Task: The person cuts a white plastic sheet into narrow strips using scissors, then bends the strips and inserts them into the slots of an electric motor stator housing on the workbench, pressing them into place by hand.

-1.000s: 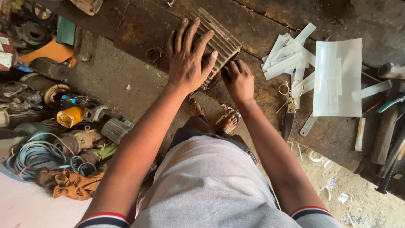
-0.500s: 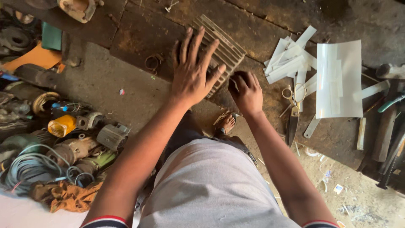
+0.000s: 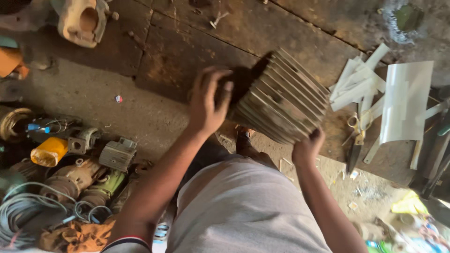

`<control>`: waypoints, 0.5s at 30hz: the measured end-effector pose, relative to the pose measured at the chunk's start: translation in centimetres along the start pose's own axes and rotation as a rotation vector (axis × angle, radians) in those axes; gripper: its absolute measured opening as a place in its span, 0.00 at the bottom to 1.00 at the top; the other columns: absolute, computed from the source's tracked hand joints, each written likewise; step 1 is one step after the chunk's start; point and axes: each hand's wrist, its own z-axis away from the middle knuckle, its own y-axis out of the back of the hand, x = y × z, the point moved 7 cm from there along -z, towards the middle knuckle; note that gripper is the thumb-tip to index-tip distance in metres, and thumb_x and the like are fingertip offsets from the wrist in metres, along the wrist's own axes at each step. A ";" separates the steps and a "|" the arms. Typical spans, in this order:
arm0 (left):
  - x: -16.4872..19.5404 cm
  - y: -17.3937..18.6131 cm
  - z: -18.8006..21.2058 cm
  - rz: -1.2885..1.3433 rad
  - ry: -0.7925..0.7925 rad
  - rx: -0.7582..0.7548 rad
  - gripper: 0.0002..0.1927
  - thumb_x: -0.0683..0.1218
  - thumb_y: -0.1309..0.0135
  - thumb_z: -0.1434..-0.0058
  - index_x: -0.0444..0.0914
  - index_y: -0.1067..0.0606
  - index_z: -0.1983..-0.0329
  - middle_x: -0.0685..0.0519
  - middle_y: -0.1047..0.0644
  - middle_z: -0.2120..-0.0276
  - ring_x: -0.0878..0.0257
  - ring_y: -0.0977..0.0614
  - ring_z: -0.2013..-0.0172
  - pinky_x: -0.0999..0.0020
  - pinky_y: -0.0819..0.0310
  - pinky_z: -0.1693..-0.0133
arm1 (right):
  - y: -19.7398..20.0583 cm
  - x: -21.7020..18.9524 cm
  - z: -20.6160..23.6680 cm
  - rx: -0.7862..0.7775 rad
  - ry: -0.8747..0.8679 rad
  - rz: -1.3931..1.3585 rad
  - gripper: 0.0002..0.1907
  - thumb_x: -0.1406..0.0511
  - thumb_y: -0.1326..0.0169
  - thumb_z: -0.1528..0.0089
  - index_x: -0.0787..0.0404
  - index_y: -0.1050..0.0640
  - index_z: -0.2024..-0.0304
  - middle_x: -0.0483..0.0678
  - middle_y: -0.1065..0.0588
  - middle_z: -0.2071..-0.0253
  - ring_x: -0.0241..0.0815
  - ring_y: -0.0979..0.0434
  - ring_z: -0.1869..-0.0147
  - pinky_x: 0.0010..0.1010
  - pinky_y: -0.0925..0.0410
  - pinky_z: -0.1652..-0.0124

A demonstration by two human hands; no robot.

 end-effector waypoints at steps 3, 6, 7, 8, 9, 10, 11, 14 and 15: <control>-4.2 -1.6 -2.2 0.191 0.079 -0.170 0.13 0.46 0.52 0.25 0.36 0.29 0.42 0.41 0.24 0.46 0.45 0.21 0.43 0.53 0.26 0.40 | -1.9 1.6 1.0 0.122 -0.176 -0.366 0.19 0.66 0.47 0.35 0.57 0.30 0.41 0.49 0.25 0.43 0.47 0.24 0.39 0.42 0.27 0.42; -6.8 -3.0 -3.9 0.312 0.139 -0.284 0.11 0.44 0.50 0.26 0.35 0.29 0.44 0.39 0.23 0.50 0.42 0.21 0.47 0.52 0.27 0.45 | -5.4 -0.2 2.1 -0.073 -0.110 -0.360 0.22 0.63 0.44 0.32 0.59 0.29 0.36 0.49 0.26 0.39 0.46 0.25 0.36 0.41 0.30 0.38; -7.3 -3.4 -4.6 0.336 0.136 -0.310 0.12 0.44 0.50 0.27 0.35 0.30 0.44 0.38 0.24 0.50 0.40 0.21 0.48 0.51 0.27 0.46 | -6.4 -0.4 2.4 -0.103 -0.115 -0.377 0.23 0.61 0.43 0.32 0.58 0.29 0.36 0.48 0.26 0.38 0.45 0.25 0.35 0.40 0.30 0.36; -7.6 -3.9 -5.1 0.361 0.132 -0.335 0.13 0.43 0.50 0.28 0.34 0.30 0.43 0.37 0.24 0.50 0.39 0.21 0.48 0.50 0.27 0.47 | -7.2 -0.6 2.6 -0.134 -0.119 -0.394 0.24 0.60 0.42 0.33 0.57 0.28 0.35 0.47 0.26 0.37 0.44 0.25 0.34 0.40 0.30 0.35; -8.1 -4.5 -5.4 0.364 0.143 -0.367 0.13 0.43 0.50 0.29 0.35 0.29 0.44 0.38 0.23 0.50 0.39 0.21 0.48 0.50 0.27 0.47 | -7.7 -0.7 2.7 -0.136 -0.136 -0.369 0.24 0.60 0.41 0.33 0.58 0.28 0.36 0.48 0.26 0.38 0.45 0.25 0.34 0.40 0.30 0.36; -8.5 -5.0 -5.7 0.367 0.156 -0.402 0.12 0.43 0.50 0.29 0.35 0.29 0.44 0.39 0.23 0.50 0.39 0.21 0.48 0.49 0.27 0.48 | -8.0 -0.8 2.8 -0.134 -0.154 -0.346 0.23 0.60 0.40 0.32 0.58 0.27 0.37 0.48 0.25 0.38 0.45 0.25 0.34 0.41 0.30 0.36; -8.8 -5.5 -5.8 0.372 0.164 -0.440 0.12 0.43 0.50 0.30 0.35 0.28 0.45 0.39 0.23 0.51 0.38 0.21 0.48 0.49 0.26 0.49 | -8.3 -0.7 2.8 -0.129 -0.168 -0.324 0.23 0.60 0.39 0.32 0.58 0.27 0.37 0.48 0.25 0.39 0.45 0.25 0.35 0.42 0.31 0.37; -9.6 -6.5 -6.2 0.366 0.159 -0.440 0.15 0.43 0.50 0.31 0.34 0.30 0.43 0.38 0.24 0.50 0.38 0.22 0.50 0.49 0.26 0.50 | -9.1 -1.3 2.7 -0.217 -0.112 -0.397 0.25 0.60 0.36 0.36 0.57 0.26 0.38 0.46 0.24 0.39 0.44 0.24 0.34 0.41 0.30 0.37; -9.8 -6.6 -6.3 0.352 0.146 -0.429 0.15 0.43 0.49 0.32 0.34 0.29 0.44 0.39 0.24 0.50 0.38 0.22 0.50 0.49 0.26 0.50 | -9.0 -1.2 2.6 -0.213 -0.142 -0.376 0.25 0.60 0.36 0.35 0.58 0.26 0.38 0.47 0.24 0.40 0.45 0.24 0.35 0.41 0.29 0.37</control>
